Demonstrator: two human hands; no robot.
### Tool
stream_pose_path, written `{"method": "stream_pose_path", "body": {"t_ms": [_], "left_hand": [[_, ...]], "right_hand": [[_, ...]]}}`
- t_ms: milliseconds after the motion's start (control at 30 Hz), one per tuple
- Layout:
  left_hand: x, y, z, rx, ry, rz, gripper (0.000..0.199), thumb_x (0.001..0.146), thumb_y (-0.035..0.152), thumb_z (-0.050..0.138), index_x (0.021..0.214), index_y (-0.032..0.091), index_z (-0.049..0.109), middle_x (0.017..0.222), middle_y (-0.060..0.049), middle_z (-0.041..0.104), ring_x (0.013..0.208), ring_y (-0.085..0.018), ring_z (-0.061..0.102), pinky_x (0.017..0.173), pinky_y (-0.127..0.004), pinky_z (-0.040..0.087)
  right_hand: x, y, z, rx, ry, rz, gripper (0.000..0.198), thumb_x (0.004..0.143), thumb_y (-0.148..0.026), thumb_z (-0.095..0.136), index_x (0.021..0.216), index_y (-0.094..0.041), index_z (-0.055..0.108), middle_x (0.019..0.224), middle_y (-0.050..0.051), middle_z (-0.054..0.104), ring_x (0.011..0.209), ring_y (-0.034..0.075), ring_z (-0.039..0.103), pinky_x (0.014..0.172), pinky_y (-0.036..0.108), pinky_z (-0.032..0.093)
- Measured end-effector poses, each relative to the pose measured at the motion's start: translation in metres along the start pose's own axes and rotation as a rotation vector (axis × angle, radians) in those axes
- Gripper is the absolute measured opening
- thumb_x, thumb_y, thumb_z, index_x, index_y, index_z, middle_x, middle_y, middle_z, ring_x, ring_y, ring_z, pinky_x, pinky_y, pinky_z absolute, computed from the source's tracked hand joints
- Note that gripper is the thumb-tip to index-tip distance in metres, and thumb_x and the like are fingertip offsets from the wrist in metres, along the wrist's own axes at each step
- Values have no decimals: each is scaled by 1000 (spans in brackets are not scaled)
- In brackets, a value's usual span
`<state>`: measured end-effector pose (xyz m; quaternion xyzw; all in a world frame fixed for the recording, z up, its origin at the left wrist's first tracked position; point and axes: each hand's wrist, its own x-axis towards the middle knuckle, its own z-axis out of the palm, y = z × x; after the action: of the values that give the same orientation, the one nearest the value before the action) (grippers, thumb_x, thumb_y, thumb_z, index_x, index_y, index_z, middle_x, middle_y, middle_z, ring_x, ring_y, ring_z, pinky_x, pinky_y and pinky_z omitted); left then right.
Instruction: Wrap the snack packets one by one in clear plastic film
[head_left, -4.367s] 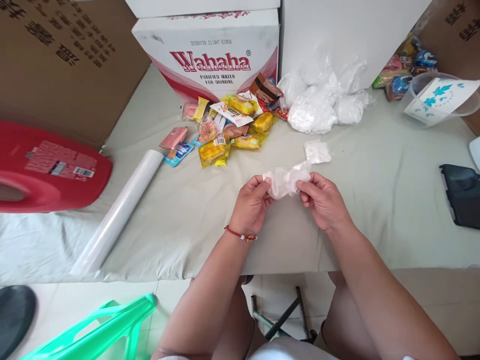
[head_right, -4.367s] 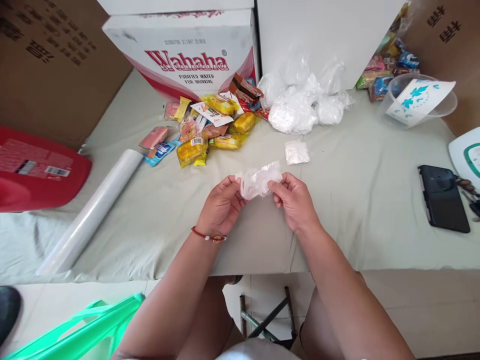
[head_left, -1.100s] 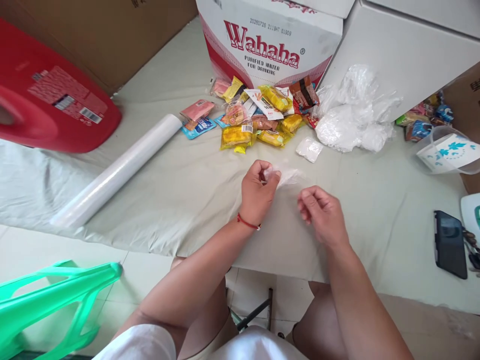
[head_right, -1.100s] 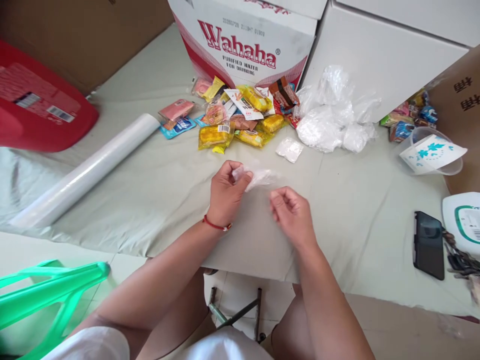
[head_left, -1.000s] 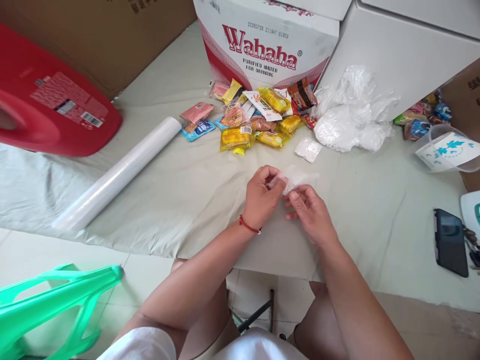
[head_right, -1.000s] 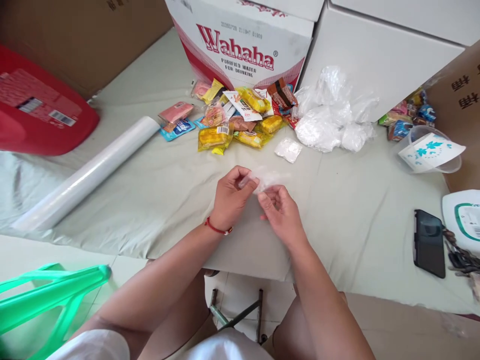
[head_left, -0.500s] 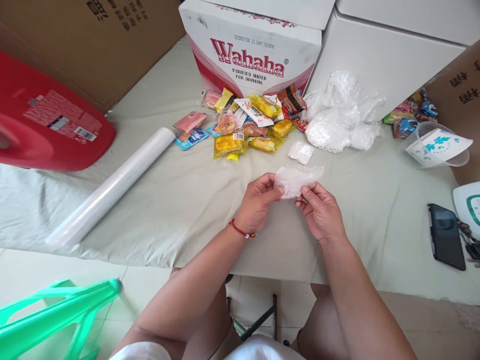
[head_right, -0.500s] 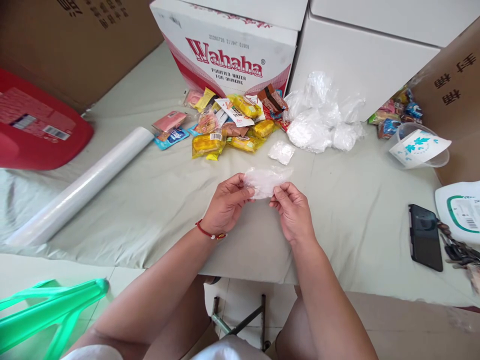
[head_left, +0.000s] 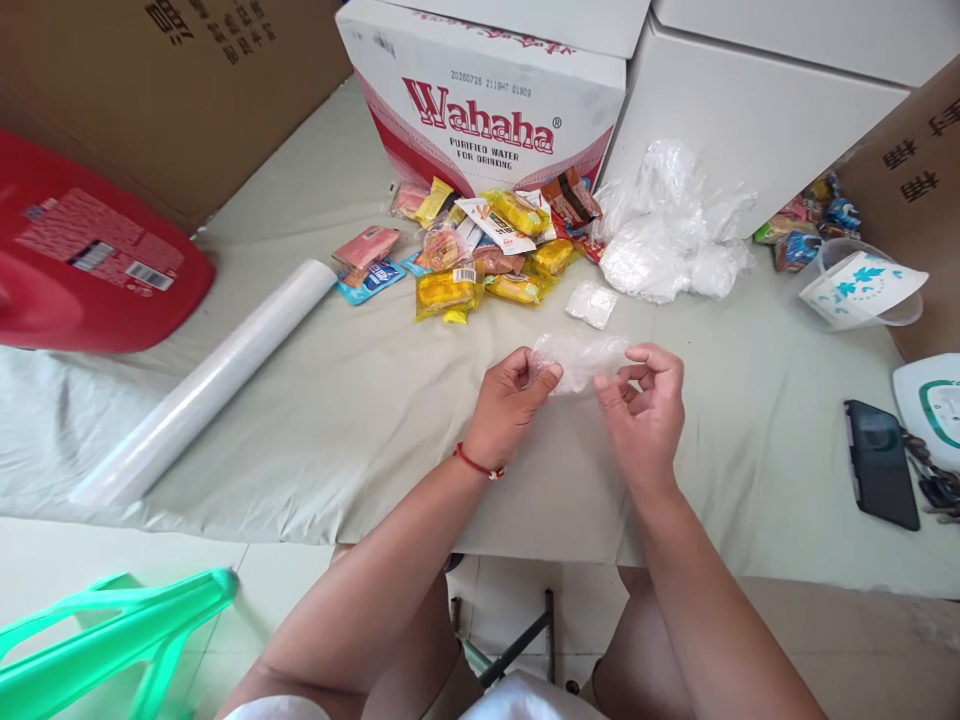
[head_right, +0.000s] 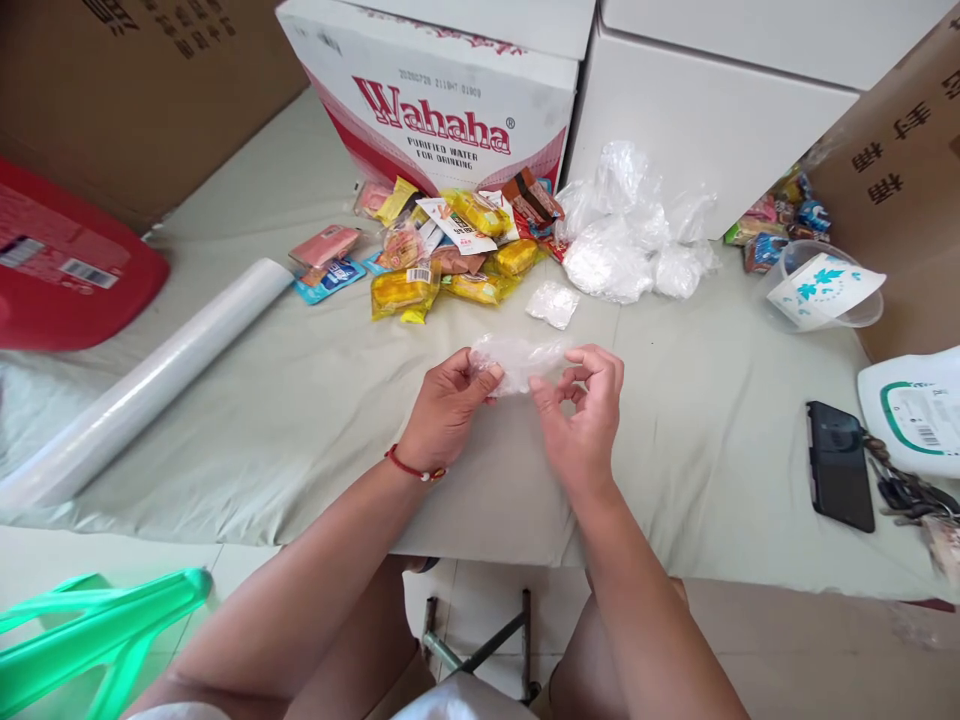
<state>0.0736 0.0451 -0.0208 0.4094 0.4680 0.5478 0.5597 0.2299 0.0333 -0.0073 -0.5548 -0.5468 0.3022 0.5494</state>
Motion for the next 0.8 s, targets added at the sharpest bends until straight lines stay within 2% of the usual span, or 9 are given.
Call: {"method": "stream_pose_path", "body": {"t_ms": [100, 167, 233, 333, 500, 600, 667, 700, 800], "left_hand": [[-1, 0, 0, 45, -15, 5, 36, 84, 42, 78, 68, 19, 55, 67, 5, 48, 67, -11, 42, 64, -24, 35], [-1, 1, 2, 31, -21, -5, 33, 82, 41, 80, 71, 19, 58, 69, 5, 51, 69, -11, 45, 66, -24, 37], [-1, 3, 2, -73, -4, -30, 27, 80, 40, 81, 80, 19, 64, 76, 4, 58, 73, -11, 50, 70, -24, 42], [3, 10, 0, -297, 56, -111, 31, 73, 37, 86, 86, 21, 63, 82, 4, 63, 74, -12, 56, 70, -25, 47], [8, 16, -9, -396, 106, -198, 36, 59, 20, 88, 79, 20, 58, 72, 6, 61, 65, -9, 57, 65, -22, 47], [8, 15, -11, -346, 132, -185, 29, 59, 18, 85, 82, 19, 67, 74, 4, 66, 66, -9, 58, 63, -21, 44], [6, 15, -11, -302, 92, -170, 23, 61, 19, 83, 80, 18, 71, 75, 2, 68, 66, -9, 58, 63, -22, 44], [5, 15, -10, -279, 50, -168, 19, 62, 20, 82, 78, 18, 72, 75, 1, 69, 65, -10, 57, 63, -22, 43], [1, 15, -8, -202, -79, -165, 13, 66, 22, 79, 77, 18, 75, 71, 1, 68, 63, -11, 55, 62, -25, 42]], "right_hand": [[-4, -2, -1, -177, -98, -192, 49, 86, -36, 76, 130, -36, 54, 144, 9, 46, 71, 13, 53, 70, 36, 57], [-4, -1, -1, -214, -164, -222, 43, 89, -32, 71, 130, -36, 57, 138, 9, 53, 68, 13, 53, 68, 37, 56], [-2, 0, -3, -204, -169, -215, 24, 93, -29, 66, 117, -33, 66, 124, 7, 60, 71, 15, 56, 68, 36, 55], [5, 1, -9, -116, -124, -158, 10, 93, -24, 64, 97, -29, 72, 116, 6, 61, 86, 18, 62, 73, 34, 54], [18, 8, -24, -45, -216, 49, 22, 81, -12, 58, 82, -26, 75, 112, 3, 66, 99, 19, 63, 78, 32, 50], [25, 11, -31, 57, -71, 115, 20, 76, -10, 57, 73, -23, 71, 105, 3, 69, 103, 20, 62, 82, 32, 49], [28, 9, -34, 158, -3, 123, 14, 80, -15, 61, 78, -24, 71, 102, 3, 70, 104, 20, 62, 83, 32, 49], [28, 7, -35, 200, -17, 129, 11, 82, -19, 64, 84, -24, 73, 101, 3, 70, 103, 20, 62, 83, 32, 49], [26, -1, -33, 263, -224, 207, 16, 90, -36, 68, 100, -25, 74, 99, 3, 70, 94, 18, 62, 85, 32, 49]]}}
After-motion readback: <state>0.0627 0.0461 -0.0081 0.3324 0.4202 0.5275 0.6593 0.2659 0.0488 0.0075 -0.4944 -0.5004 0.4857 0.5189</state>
